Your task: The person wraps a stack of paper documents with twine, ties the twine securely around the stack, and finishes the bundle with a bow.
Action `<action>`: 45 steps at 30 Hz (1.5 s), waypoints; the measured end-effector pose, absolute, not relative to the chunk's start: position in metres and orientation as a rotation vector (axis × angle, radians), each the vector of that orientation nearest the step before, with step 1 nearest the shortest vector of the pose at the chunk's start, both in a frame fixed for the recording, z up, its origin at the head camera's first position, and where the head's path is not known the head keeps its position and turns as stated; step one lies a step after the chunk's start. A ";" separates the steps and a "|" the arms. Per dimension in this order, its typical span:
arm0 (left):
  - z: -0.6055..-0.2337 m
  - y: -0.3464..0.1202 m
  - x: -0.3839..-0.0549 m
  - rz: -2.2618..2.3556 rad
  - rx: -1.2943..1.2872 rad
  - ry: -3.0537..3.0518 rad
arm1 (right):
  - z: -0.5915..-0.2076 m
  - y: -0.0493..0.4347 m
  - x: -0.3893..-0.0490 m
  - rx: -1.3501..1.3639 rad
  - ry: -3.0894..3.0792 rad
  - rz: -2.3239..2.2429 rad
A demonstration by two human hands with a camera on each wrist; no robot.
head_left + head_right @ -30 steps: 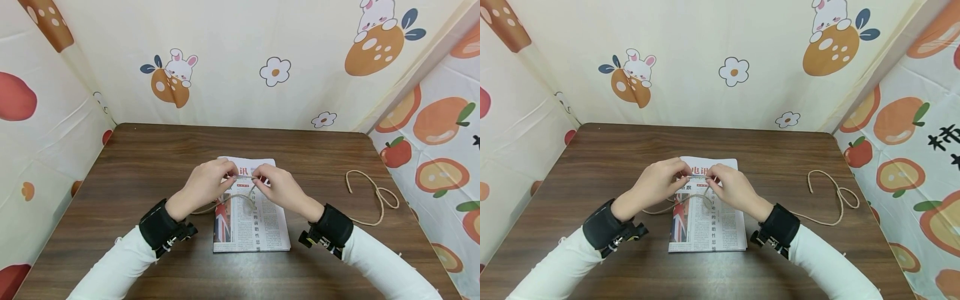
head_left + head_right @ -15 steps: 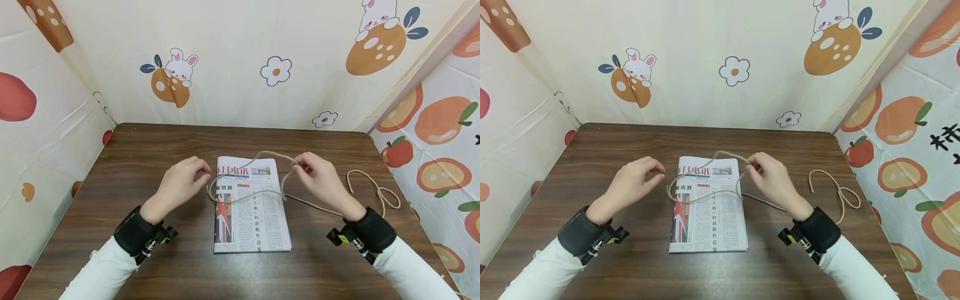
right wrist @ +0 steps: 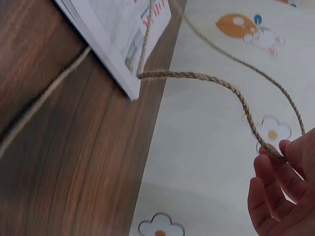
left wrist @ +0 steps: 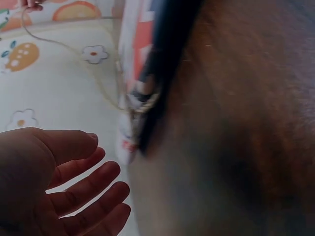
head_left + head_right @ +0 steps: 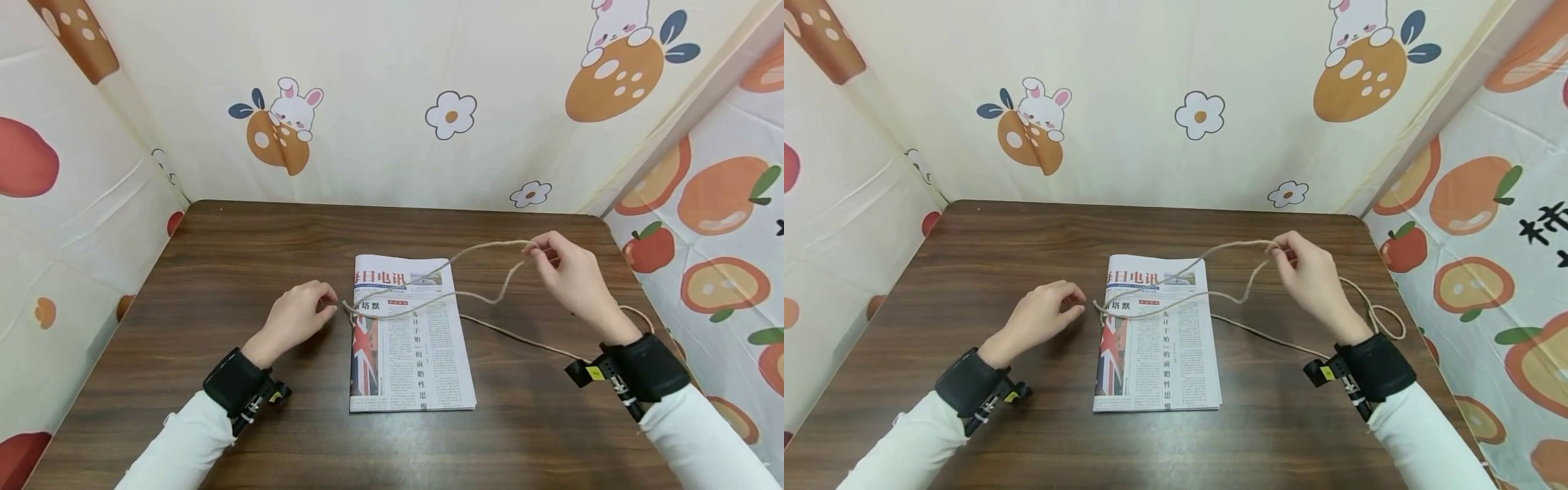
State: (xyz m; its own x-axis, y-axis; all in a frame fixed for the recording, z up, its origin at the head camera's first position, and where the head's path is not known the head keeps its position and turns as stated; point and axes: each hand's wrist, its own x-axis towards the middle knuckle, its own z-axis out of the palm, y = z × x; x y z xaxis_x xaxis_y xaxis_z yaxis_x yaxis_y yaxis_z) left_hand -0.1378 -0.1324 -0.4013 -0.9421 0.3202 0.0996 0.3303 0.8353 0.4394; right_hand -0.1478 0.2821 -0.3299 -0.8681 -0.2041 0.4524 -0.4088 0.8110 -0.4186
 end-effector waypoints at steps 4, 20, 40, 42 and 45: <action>-0.412 -0.127 -0.142 -0.726 -0.514 -3.016 | -0.326 0.295 -0.152 0.414 -2.630 0.752; -0.421 -0.101 -0.146 -0.704 -0.608 -3.038 | -0.310 0.322 -0.173 0.516 -2.569 0.311; -0.421 -0.093 -0.143 -0.662 -0.681 -3.006 | -0.331 0.328 -0.179 0.613 -2.578 0.323; -0.421 -0.093 -0.143 -0.659 -0.684 -3.004 | -0.346 0.331 -0.176 0.612 -2.627 0.345; -0.421 -0.093 -0.142 -0.662 -0.687 -3.003 | -0.369 0.335 -0.171 0.621 -2.683 0.369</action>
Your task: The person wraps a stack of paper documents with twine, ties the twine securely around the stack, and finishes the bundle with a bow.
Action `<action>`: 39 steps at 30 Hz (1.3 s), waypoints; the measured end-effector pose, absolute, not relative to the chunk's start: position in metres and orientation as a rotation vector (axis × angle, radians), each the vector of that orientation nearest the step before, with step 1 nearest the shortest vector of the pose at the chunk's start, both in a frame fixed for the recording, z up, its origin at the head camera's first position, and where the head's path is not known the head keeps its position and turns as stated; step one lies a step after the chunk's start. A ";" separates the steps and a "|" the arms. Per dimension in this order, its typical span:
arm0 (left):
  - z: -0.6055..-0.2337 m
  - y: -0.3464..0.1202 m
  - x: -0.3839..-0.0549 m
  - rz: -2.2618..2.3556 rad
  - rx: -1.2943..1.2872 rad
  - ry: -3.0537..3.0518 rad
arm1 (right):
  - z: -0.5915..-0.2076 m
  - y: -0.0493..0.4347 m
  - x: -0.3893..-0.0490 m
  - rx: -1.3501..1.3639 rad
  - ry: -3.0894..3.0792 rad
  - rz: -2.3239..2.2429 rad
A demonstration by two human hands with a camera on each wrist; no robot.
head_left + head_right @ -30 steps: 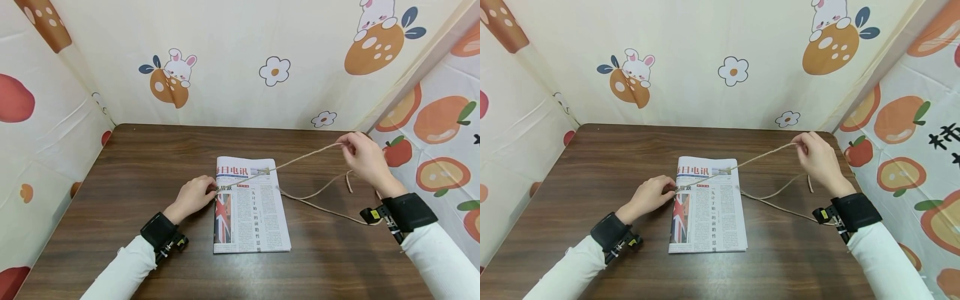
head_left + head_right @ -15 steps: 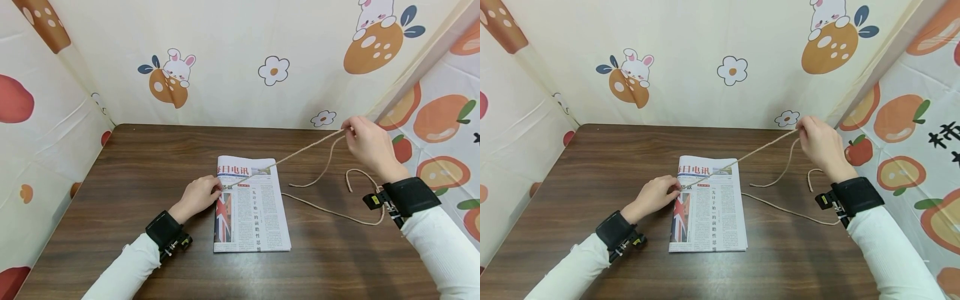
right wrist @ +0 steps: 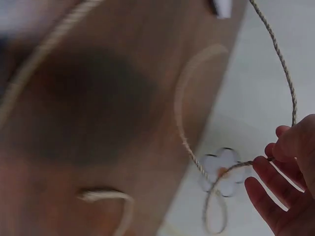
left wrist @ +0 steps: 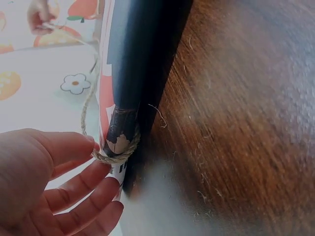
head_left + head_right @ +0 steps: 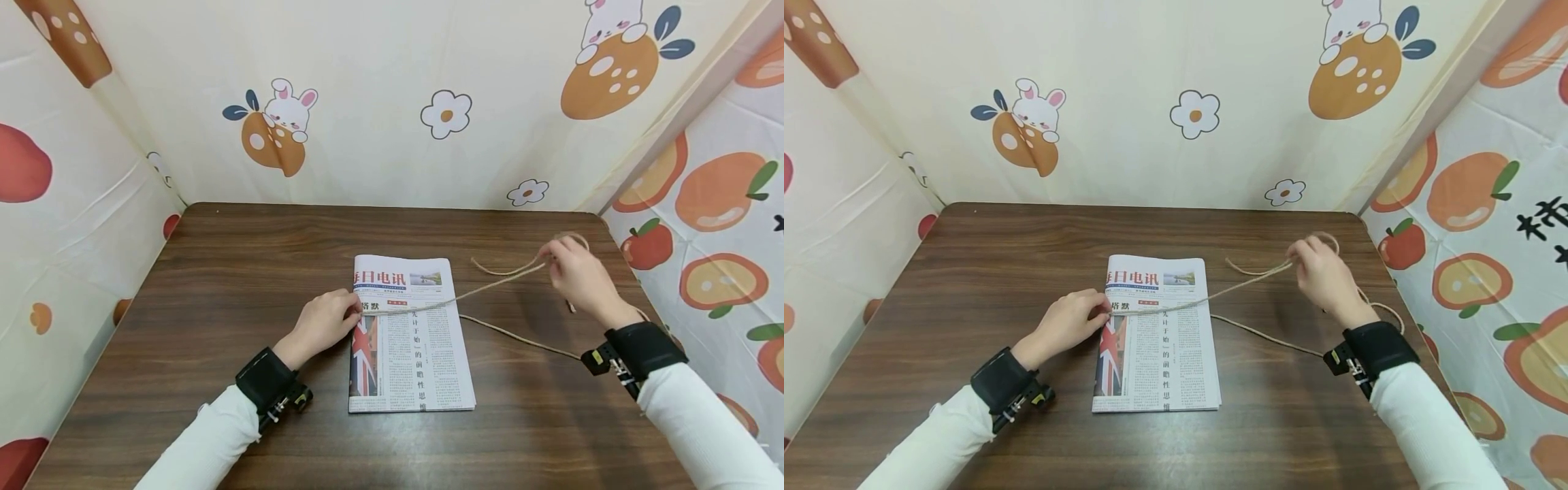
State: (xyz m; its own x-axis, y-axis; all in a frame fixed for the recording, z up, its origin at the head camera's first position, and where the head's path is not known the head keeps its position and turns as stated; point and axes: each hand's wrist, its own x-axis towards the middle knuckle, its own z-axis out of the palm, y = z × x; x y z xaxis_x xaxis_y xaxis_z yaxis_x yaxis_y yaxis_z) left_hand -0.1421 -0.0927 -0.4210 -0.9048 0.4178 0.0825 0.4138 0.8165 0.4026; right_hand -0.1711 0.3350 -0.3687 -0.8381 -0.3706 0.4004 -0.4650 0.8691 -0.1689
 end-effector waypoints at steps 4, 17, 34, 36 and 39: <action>-0.422 -0.093 -0.141 0.651 0.694 2.994 | -0.396 0.340 -0.166 0.659 -2.706 0.369; -0.417 -0.092 -0.135 0.622 0.774 3.008 | -0.419 0.355 -0.147 0.587 -2.811 0.345; -0.415 -0.086 -0.129 0.610 0.847 2.987 | -0.415 0.431 -0.130 -0.137 -3.062 0.306; -0.414 -0.085 -0.128 0.601 0.856 2.990 | -0.417 0.438 -0.128 -0.240 -3.119 0.296; -0.413 -0.084 -0.128 0.590 0.875 2.998 | -0.419 0.446 -0.124 -0.357 -3.185 0.279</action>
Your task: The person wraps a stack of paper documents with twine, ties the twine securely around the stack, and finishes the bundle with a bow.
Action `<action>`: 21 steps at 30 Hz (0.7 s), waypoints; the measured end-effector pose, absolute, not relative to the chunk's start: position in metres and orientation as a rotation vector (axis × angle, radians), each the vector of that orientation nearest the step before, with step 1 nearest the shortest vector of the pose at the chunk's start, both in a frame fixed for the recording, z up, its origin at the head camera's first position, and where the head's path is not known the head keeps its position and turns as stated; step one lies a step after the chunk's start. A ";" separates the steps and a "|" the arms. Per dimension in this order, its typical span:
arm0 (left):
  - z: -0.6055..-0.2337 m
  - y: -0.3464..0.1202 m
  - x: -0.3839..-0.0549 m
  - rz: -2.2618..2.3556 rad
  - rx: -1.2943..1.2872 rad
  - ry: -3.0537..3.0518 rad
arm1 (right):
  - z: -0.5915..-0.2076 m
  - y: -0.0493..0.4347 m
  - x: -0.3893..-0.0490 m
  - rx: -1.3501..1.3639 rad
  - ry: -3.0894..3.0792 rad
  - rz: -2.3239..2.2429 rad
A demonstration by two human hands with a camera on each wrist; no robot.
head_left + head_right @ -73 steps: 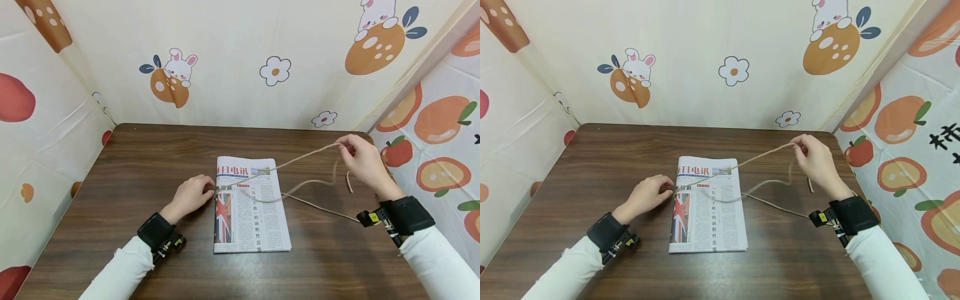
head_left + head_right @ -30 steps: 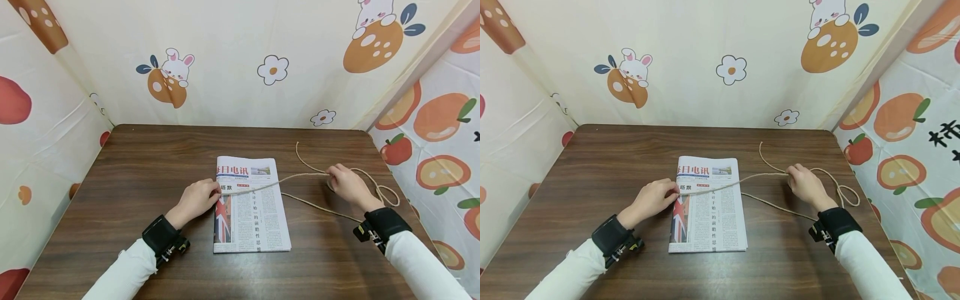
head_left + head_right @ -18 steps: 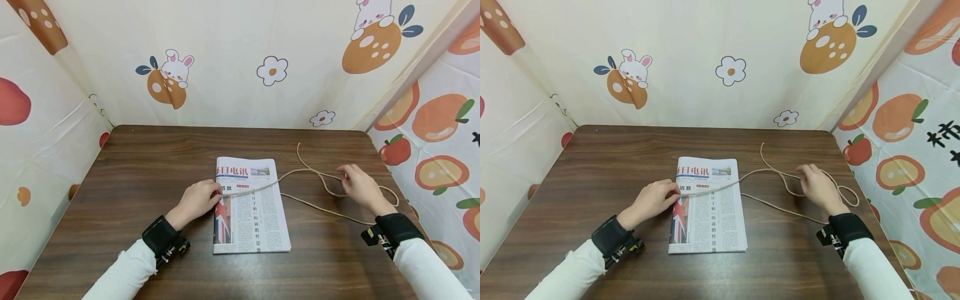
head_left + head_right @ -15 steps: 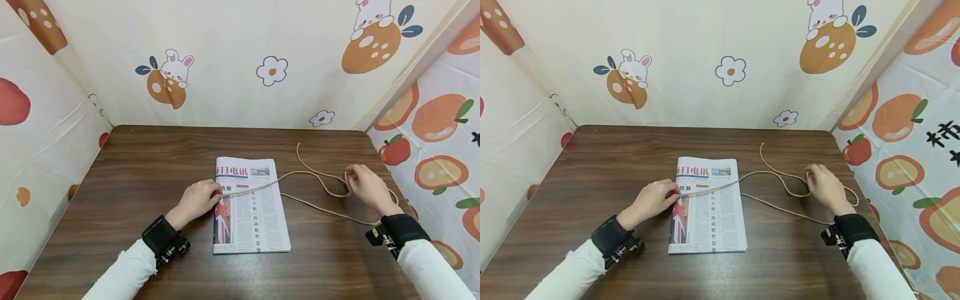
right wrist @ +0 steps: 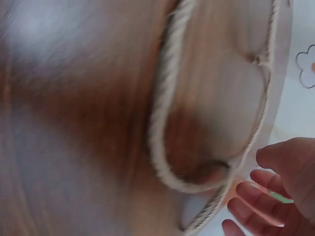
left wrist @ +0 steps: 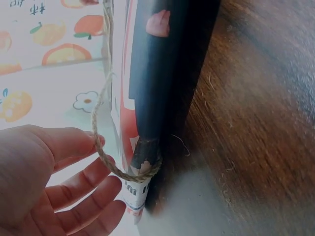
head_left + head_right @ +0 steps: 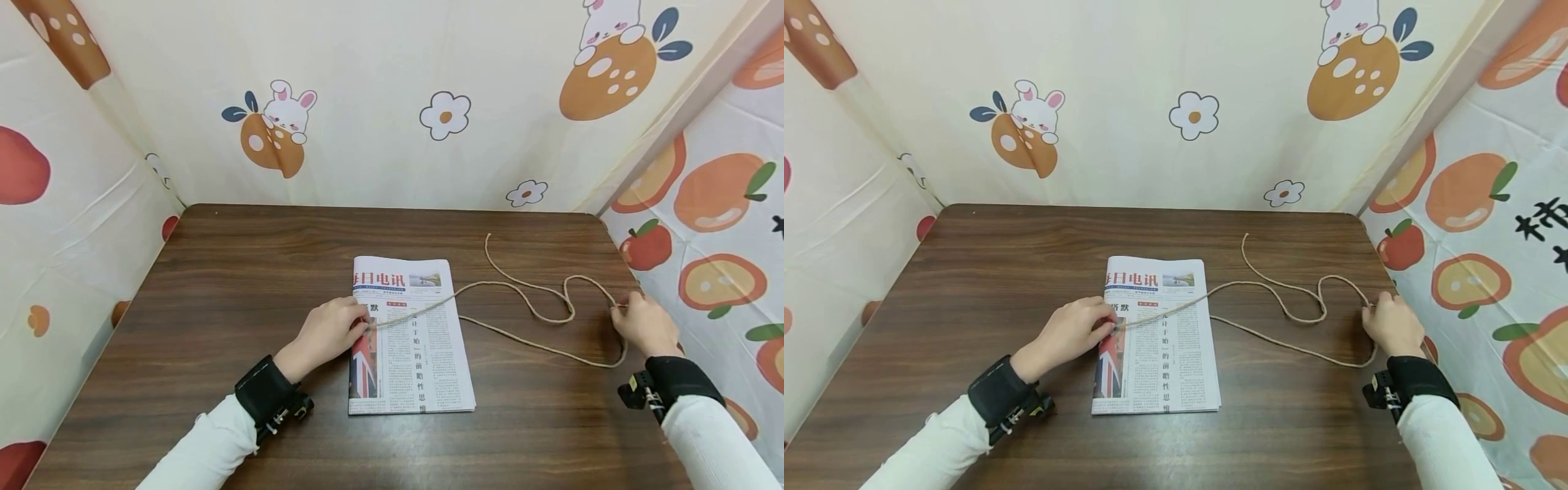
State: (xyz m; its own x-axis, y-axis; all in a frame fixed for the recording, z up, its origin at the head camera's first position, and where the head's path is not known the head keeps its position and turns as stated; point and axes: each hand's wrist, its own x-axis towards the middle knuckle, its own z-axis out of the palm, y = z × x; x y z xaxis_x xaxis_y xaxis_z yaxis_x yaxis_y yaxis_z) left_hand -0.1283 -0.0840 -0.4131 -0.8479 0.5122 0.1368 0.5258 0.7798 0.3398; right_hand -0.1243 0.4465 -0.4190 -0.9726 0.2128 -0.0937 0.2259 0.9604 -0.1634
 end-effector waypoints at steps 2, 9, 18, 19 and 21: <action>-0.413 -0.083 -0.128 -0.566 -0.866 -2.916 | -0.420 0.450 -0.122 0.382 2.985 -0.246; -0.411 -0.082 -0.127 -0.559 -0.885 -2.899 | -0.424 0.458 -0.117 0.491 2.849 -0.230; -0.411 -0.081 -0.128 -0.508 -0.898 -2.887 | -0.417 0.461 -0.112 0.586 2.837 -0.327; -0.411 -0.081 -0.128 -0.507 -0.899 -2.887 | -0.416 0.462 -0.110 0.591 2.862 -0.343; -0.411 -0.081 -0.128 -0.504 -0.894 -2.893 | -0.414 0.462 -0.107 0.594 2.926 -0.371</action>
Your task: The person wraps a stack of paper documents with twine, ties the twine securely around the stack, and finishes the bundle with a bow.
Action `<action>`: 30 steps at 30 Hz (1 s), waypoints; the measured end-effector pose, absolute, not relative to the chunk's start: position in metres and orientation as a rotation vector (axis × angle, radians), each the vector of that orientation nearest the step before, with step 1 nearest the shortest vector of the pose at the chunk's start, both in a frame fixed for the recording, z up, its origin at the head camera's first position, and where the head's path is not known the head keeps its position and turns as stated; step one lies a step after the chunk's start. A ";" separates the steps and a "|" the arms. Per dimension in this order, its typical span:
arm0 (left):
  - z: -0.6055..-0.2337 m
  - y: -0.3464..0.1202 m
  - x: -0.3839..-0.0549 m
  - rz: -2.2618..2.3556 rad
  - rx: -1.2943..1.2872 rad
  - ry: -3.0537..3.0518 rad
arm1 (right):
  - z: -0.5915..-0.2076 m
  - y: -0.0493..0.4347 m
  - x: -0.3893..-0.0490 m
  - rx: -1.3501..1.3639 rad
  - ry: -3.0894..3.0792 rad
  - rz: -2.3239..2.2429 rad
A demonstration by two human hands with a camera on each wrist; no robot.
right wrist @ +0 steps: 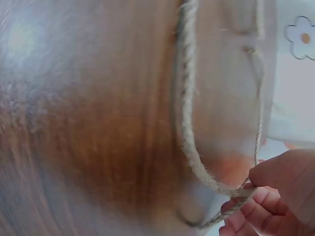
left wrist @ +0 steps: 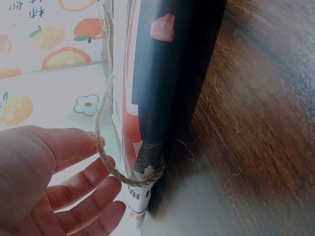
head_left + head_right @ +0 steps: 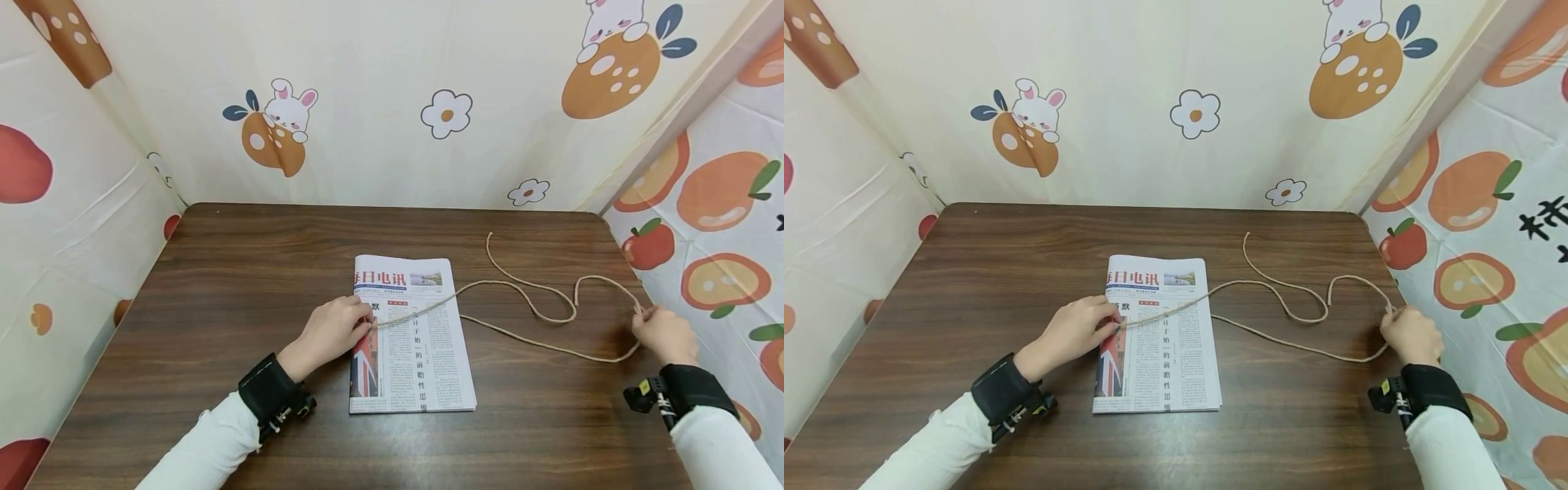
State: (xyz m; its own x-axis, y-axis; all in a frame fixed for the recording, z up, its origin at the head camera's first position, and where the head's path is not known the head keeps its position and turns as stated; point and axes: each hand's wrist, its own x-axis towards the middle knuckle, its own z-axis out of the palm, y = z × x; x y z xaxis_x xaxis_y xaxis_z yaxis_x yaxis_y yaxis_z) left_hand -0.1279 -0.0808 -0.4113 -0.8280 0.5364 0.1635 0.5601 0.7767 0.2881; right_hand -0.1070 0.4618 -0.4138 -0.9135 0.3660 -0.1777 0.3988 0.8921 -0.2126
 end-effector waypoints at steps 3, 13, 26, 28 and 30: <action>-0.411 -0.081 -0.128 -0.518 -0.880 -2.899 | -0.409 0.460 -0.104 0.574 3.034 -0.407; -0.411 -0.083 -0.134 -0.537 -0.824 -2.880 | -0.384 0.430 -0.106 0.438 3.315 -0.489; -0.403 -0.091 -0.138 -0.546 -0.744 -2.880 | -0.336 0.373 -0.112 0.175 3.548 -0.609; -0.401 -0.093 -0.139 -0.546 -0.741 -2.869 | -0.330 0.362 -0.113 0.110 3.570 -0.648; -0.400 -0.093 -0.139 -0.549 -0.741 -2.863 | -0.326 0.351 -0.115 0.030 3.586 -0.691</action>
